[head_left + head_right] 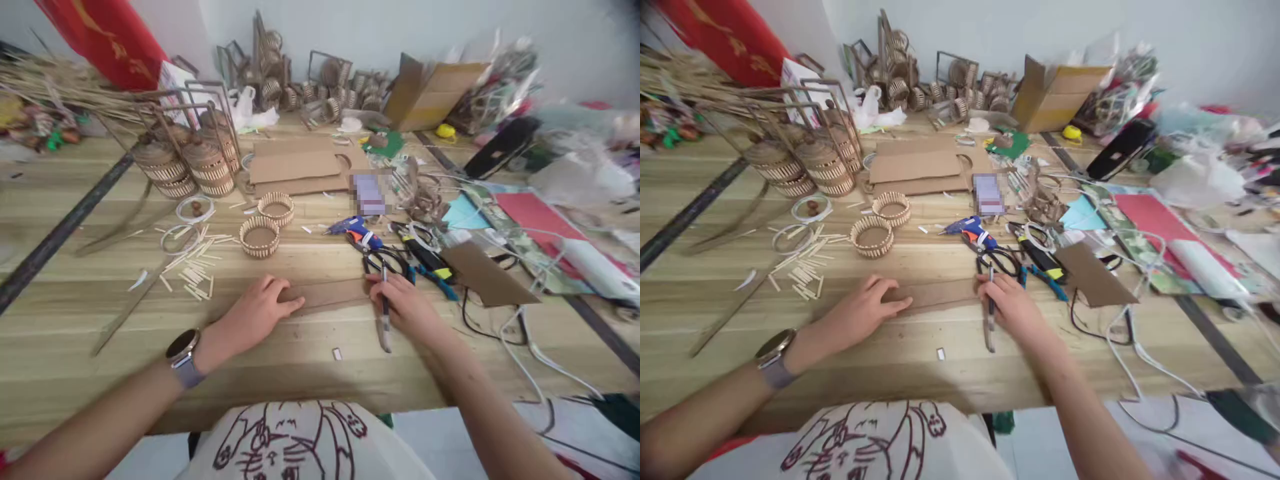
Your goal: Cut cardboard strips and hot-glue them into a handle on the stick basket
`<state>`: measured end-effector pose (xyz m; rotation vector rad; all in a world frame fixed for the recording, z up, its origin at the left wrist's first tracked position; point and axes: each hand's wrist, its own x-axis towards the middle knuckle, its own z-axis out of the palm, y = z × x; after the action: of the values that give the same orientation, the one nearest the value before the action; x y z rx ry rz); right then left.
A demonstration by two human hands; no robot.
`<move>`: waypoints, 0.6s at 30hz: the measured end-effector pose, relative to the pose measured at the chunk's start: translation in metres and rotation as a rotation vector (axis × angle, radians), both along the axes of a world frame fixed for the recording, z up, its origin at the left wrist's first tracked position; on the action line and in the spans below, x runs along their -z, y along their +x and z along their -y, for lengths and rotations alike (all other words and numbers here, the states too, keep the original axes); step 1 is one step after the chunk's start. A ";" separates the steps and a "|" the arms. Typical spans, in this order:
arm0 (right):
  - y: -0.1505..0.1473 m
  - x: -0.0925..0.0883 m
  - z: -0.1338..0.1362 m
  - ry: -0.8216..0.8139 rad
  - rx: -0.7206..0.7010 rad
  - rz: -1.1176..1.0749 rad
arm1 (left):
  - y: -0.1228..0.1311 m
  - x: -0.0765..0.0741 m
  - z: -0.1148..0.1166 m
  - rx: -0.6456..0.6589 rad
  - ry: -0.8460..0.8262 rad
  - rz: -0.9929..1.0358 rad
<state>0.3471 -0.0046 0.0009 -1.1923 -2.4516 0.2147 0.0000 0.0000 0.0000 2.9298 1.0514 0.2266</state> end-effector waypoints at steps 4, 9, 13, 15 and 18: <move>-0.001 -0.001 0.000 -0.010 0.012 -0.003 | 0.000 -0.001 0.002 -0.001 0.001 -0.014; -0.004 -0.006 0.002 -0.052 0.029 -0.023 | 0.000 -0.004 0.001 0.000 -0.020 -0.061; -0.005 -0.007 0.000 -0.080 0.042 -0.061 | -0.002 -0.009 0.000 0.013 -0.032 -0.106; -0.004 -0.006 -0.001 -0.090 0.046 -0.082 | -0.003 -0.012 -0.002 0.044 -0.039 -0.126; -0.004 -0.005 -0.004 -0.107 0.044 -0.105 | -0.003 -0.016 -0.009 0.107 -0.051 -0.157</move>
<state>0.3434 -0.0011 0.0062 -1.2450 -2.3462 0.3906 -0.0032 0.0093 0.0160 2.9859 0.8973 -0.0322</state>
